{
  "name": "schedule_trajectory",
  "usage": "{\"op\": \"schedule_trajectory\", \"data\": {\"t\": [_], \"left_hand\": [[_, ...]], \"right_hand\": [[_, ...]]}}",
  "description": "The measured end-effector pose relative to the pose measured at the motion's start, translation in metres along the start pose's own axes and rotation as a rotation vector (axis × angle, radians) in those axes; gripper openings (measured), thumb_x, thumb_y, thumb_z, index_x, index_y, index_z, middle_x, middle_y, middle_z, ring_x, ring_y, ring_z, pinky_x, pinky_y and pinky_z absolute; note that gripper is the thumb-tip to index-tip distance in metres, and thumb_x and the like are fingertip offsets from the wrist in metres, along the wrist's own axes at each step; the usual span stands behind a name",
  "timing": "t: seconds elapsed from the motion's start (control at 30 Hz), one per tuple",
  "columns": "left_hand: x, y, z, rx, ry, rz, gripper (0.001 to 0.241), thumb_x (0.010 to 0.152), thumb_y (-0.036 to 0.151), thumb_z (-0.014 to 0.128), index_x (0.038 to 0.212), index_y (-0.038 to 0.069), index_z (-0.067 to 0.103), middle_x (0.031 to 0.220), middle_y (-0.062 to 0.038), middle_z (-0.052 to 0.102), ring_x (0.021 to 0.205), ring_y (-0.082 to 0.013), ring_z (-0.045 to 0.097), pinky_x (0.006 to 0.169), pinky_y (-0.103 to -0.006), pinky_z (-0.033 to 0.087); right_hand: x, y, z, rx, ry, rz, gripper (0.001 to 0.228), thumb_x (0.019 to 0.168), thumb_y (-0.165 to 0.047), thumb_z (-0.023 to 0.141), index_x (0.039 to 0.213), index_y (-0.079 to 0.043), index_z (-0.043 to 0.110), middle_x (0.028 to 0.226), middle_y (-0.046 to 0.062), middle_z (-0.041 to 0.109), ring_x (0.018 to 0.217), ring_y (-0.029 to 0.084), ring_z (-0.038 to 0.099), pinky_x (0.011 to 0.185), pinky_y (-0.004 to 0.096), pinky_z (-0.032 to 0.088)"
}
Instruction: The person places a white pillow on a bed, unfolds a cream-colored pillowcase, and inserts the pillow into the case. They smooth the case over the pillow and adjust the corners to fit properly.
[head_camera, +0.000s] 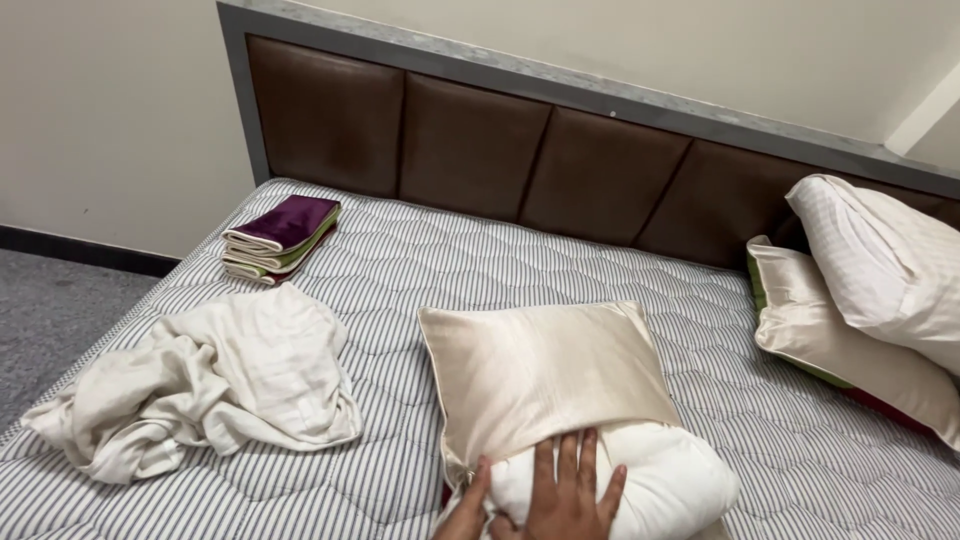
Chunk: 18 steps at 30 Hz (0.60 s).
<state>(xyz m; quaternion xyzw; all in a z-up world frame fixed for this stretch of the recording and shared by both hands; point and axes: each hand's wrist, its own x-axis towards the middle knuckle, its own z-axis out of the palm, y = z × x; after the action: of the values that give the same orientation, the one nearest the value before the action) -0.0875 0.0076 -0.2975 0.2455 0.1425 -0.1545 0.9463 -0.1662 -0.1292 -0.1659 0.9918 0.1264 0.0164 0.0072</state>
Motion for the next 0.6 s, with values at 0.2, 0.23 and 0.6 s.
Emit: {"op": "schedule_trajectory", "data": {"t": [0.2,0.23,0.6], "left_hand": [[0.021,-0.009,-0.018,0.015,0.113,0.043,0.068,0.104,0.044,0.048,0.151,-0.005,0.041,0.156,-0.022,0.054,0.14,-0.0313,0.055,0.117,-0.0407,0.042],[0.004,0.003,0.0,0.01,0.11,0.041,0.068,0.104,0.044,0.048,0.151,-0.005,0.041,0.156,-0.022,0.054,0.14,-0.0313,0.055,0.117,-0.0407,0.042],[-0.037,0.047,0.057,0.842,0.298,0.261,0.084,0.097,0.065,0.042,0.136,-0.007,0.059,0.141,-0.028,0.061,0.137,-0.034,0.055,0.115,-0.0391,0.04]], "right_hand": [[0.079,0.039,0.013,0.236,0.297,-0.286,0.093,0.055,-0.034,0.086,0.137,-0.002,0.057,0.142,0.024,0.059,0.139,0.039,0.051,0.105,0.054,0.041],[0.076,0.039,0.0,0.229,0.296,-0.286,0.093,0.055,-0.034,0.086,0.137,-0.002,0.057,0.142,0.024,0.059,0.139,0.039,0.051,0.105,0.054,0.041],[0.091,0.091,-0.044,-0.031,-0.256,-0.154,0.069,0.081,-0.032,0.069,0.146,-0.049,0.057,0.088,0.01,0.081,0.074,0.021,0.078,0.084,0.037,0.062]]}}
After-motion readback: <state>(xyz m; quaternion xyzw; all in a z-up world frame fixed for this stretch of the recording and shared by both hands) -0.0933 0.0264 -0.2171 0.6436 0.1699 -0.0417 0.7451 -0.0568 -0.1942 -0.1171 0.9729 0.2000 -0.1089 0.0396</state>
